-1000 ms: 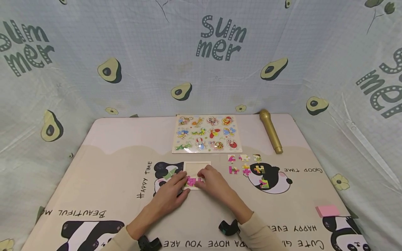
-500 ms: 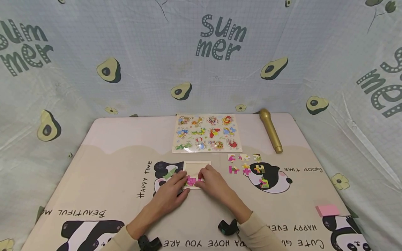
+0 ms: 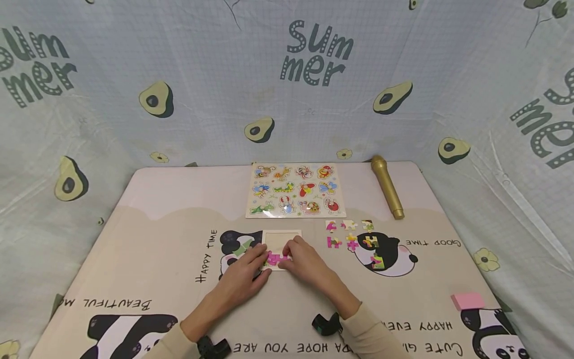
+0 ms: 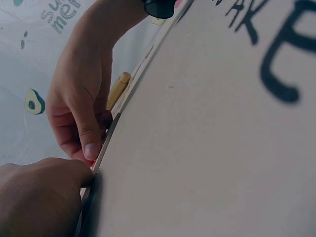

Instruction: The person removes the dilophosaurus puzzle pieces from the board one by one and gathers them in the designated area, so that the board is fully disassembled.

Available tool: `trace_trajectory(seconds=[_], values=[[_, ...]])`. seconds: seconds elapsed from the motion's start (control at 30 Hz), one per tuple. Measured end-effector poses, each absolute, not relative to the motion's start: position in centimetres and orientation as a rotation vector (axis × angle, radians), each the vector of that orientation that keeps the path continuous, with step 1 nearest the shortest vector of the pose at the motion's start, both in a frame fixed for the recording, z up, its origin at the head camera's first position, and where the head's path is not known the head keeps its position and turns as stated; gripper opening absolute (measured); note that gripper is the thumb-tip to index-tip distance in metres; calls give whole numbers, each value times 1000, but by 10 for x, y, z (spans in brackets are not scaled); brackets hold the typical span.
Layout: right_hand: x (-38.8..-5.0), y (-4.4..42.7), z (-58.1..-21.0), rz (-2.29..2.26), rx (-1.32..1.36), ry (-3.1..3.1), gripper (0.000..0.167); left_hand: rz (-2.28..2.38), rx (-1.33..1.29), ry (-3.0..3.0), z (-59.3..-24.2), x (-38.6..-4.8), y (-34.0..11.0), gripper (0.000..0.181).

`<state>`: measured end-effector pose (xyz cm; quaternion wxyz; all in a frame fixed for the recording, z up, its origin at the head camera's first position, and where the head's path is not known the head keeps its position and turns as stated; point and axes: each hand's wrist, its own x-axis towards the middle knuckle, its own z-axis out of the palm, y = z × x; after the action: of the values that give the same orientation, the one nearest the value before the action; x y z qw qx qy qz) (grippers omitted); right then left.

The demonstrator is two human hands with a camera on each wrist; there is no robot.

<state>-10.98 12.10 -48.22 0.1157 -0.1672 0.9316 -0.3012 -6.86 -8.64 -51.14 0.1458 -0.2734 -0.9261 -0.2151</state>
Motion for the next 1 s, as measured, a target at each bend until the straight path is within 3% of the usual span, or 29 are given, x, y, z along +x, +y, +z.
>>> trace_trajectory(seconds=[0.7, 1.0], values=[[-109, 121, -483, -919, -507, 2738, 23, -604, -786, -2692, -512, -68, -86, 44], [-108, 123, -481, -952, -596, 2726, 8, -616, -788, -2693, -511, -69, -87, 44]])
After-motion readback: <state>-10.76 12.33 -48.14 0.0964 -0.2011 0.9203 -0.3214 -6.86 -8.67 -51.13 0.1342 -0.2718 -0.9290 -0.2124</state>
